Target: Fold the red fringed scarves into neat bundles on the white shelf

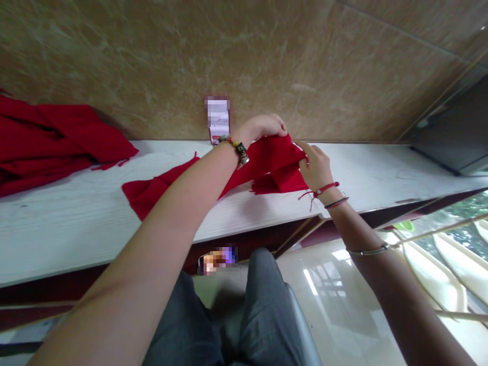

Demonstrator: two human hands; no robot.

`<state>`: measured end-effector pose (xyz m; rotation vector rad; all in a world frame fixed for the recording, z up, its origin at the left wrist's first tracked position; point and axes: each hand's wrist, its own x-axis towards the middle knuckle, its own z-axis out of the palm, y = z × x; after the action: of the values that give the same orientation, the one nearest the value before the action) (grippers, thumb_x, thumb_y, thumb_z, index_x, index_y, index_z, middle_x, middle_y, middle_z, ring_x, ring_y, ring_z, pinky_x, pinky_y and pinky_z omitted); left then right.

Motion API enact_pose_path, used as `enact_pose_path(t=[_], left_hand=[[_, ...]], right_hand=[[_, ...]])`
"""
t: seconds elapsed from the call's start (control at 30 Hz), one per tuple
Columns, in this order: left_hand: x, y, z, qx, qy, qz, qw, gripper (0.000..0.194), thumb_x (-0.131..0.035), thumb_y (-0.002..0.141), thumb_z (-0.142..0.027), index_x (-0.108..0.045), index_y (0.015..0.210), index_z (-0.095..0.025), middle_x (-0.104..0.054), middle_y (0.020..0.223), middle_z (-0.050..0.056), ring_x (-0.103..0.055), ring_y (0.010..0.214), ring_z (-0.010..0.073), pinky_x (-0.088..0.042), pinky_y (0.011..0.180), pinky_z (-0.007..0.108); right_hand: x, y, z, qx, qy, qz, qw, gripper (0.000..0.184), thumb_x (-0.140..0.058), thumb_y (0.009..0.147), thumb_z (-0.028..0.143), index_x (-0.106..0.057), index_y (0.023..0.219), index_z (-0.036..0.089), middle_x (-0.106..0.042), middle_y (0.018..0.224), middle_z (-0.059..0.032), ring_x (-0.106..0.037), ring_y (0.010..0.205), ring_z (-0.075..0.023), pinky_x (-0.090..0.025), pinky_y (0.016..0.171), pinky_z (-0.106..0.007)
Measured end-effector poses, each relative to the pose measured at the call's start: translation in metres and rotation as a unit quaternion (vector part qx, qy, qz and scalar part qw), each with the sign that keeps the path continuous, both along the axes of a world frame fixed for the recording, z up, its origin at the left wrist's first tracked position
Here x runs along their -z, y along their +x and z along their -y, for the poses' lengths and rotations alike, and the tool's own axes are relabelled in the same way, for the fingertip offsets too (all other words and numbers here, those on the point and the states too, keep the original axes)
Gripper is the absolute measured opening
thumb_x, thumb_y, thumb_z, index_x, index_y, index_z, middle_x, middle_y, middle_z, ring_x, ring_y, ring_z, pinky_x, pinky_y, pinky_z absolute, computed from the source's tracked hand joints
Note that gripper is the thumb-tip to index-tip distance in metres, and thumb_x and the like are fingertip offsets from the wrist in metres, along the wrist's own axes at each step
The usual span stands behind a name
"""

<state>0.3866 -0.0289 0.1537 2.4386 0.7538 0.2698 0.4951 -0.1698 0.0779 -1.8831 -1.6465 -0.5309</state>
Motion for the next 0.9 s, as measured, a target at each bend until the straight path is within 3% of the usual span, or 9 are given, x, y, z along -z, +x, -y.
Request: enact_pose_path(t=[0.1, 0.23, 0.33, 0.43, 0.57, 0.67, 0.77, 0.83, 0.9], left_hand=[[0.014, 0.03, 0.004, 0.034, 0.053, -0.012, 0.998, 0.033, -0.051, 0.082, -0.018, -0.067, 0.11, -0.012, -0.069, 0.102, 0.004, -0.06, 0.091, 0.0151, -0.042, 0.07, 0.018], [0.046, 0.058, 0.004, 0.083, 0.084, -0.048, 0.992, 0.034, -0.049, 0.085, -0.02, -0.064, 0.115, -0.011, -0.066, 0.114, 0.005, -0.059, 0.097, 0.0133, -0.042, 0.077, 0.015], [0.071, 0.064, 0.0, 0.081, 0.094, -0.093, 0.988, 0.036, -0.047, 0.088, -0.03, -0.065, 0.112, -0.01, -0.065, 0.115, 0.009, -0.06, 0.098, 0.0162, -0.042, 0.079, 0.018], [0.085, 0.054, -0.006, 0.076, 0.091, -0.139, 0.983, 0.042, -0.047, 0.087, -0.039, -0.066, 0.11, -0.009, -0.065, 0.114, 0.012, -0.061, 0.098, 0.0191, -0.043, 0.08, 0.02], [0.08, 0.032, -0.01, 0.08, 0.038, -0.165, 0.982, 0.04, -0.05, 0.083, -0.036, -0.064, 0.114, -0.014, -0.065, 0.116, 0.006, -0.06, 0.099, 0.0177, -0.044, 0.079, 0.019], [0.065, 0.018, -0.004, 0.056, -0.084, -0.083, 0.991, 0.035, -0.049, 0.084, -0.028, -0.062, 0.114, -0.016, -0.066, 0.114, 0.003, -0.062, 0.097, 0.0153, -0.046, 0.073, 0.017], [0.058, 0.009, 0.012, 0.034, -0.219, -0.004, 0.975, 0.031, -0.046, 0.088, -0.026, -0.06, 0.115, -0.02, -0.066, 0.113, 0.002, -0.064, 0.092, 0.0146, -0.048, 0.067, 0.019], [0.063, 0.006, 0.024, 0.011, -0.267, 0.01, 0.964, 0.03, -0.043, 0.09, -0.027, -0.058, 0.115, -0.02, -0.066, 0.113, 0.004, -0.065, 0.089, 0.0157, -0.049, 0.065, 0.021], [0.076, 0.005, 0.036, -0.012, -0.267, 0.004, 0.964, 0.029, -0.043, 0.091, -0.028, -0.056, 0.115, -0.018, -0.067, 0.11, 0.007, -0.065, 0.087, 0.0169, -0.05, 0.064, 0.023]], right_hand=[[0.012, 0.02, 0.009, 0.04, -0.038, -0.005, 0.998, 0.052, -0.039, 0.073, 0.004, -0.057, 0.12, 0.015, -0.061, 0.092, -0.0121, -0.058, 0.083, -0.0239, -0.048, 0.077, -0.038], [0.037, 0.038, 0.016, 0.081, -0.092, -0.016, 0.992, 0.051, -0.039, 0.073, 0.005, -0.057, 0.12, 0.014, -0.061, 0.094, -0.0138, -0.058, 0.08, -0.0249, -0.049, 0.072, -0.038], [0.054, 0.046, 0.017, 0.077, -0.106, -0.04, 0.991, 0.05, -0.04, 0.073, 0.006, -0.058, 0.119, 0.014, -0.062, 0.095, -0.0136, -0.059, 0.081, -0.0245, -0.05, 0.075, -0.038], [0.062, 0.05, 0.014, 0.072, -0.106, -0.108, 0.986, 0.05, -0.043, 0.072, 0.009, -0.057, 0.12, 0.013, -0.064, 0.094, -0.0118, -0.06, 0.079, -0.0223, -0.05, 0.079, -0.039], [0.063, 0.052, 0.007, 0.066, -0.143, -0.207, 0.966, 0.06, -0.053, 0.064, 0.014, -0.052, 0.124, 0.013, -0.066, 0.087, -0.0062, -0.06, 0.073, -0.0197, -0.05, 0.075, -0.037], [0.057, 0.055, 0.006, 0.043, -0.118, -0.201, 0.971, 0.06, -0.05, 0.058, 0.01, -0.057, 0.117, 0.016, -0.064, 0.08, -0.0031, -0.059, 0.073, -0.0192, -0.05, 0.074, -0.036], [0.052, 0.06, 0.006, 0.014, -0.055, -0.141, 0.988, 0.058, -0.046, 0.055, 0.008, -0.06, 0.11, 0.016, -0.063, 0.082, -0.0056, -0.058, 0.076, -0.0211, -0.049, 0.072, -0.036], [0.052, 0.065, 0.005, 0.0, -0.043, -0.092, 0.995, 0.057, -0.045, 0.055, 0.006, -0.061, 0.109, 0.015, -0.061, 0.085, -0.0081, -0.057, 0.08, -0.0227, -0.049, 0.074, -0.037], [0.057, 0.07, 0.003, -0.008, -0.069, -0.054, 0.996, 0.055, -0.043, 0.056, 0.003, -0.062, 0.107, 0.014, -0.06, 0.086, -0.0097, -0.057, 0.081, -0.0235, -0.048, 0.076, -0.038]])
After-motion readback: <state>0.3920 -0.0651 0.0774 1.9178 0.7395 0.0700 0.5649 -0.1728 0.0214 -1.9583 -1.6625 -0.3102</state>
